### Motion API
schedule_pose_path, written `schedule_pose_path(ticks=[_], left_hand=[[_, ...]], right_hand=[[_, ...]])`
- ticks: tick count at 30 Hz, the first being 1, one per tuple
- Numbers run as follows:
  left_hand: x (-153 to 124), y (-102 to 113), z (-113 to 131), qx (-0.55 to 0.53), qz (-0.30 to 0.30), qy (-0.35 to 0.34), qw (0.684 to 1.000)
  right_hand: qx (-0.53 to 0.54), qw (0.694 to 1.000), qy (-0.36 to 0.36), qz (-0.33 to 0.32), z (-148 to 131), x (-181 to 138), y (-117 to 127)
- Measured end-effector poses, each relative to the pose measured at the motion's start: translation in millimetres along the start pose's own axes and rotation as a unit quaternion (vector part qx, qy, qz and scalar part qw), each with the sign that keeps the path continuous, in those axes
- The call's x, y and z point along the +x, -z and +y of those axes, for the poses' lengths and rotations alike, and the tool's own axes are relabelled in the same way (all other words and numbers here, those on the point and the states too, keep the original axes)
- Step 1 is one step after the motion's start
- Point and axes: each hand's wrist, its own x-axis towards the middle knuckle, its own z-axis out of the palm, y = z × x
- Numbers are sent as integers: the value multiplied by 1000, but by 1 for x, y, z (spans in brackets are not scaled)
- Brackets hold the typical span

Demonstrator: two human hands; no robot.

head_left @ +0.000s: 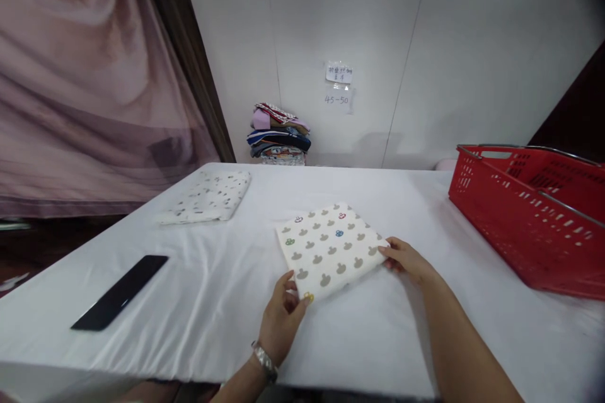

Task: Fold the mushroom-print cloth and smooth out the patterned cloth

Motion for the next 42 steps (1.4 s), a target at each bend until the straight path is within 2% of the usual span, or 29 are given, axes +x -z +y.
schedule_pose_path(ticks=[10, 13, 20, 23, 27, 29, 35, 42], left_hand=[[-4, -4, 5, 54, -17, 7, 998], [-3, -4, 6, 61, -16, 9, 998], [2, 2, 3, 21, -31, 4, 999], [2, 4, 1, -2, -30, -2, 1000], [6, 8, 0, -12, -39, 0, 999], [12, 11, 0, -15, -28, 29, 999], [37, 18, 15, -62, 1, 189, 980], [47, 15, 34, -214, 1, 273, 938]], right_hand=[[-41, 999, -7, -34, -8, -9, -2], [-39, 999, -10, -26, -8, -9, -3], [-56, 998, -14, -20, -6, -7, 2], [-71, 996, -32, -41, -7, -9, 4], [-75, 995, -52, -27, -9, -10, 2], [-71, 996, -46, -15, -8, -9, 1], [-56, 998, -7, 39, -4, -2, -6], [-5, 994, 7, 107, 3, 12, -13]])
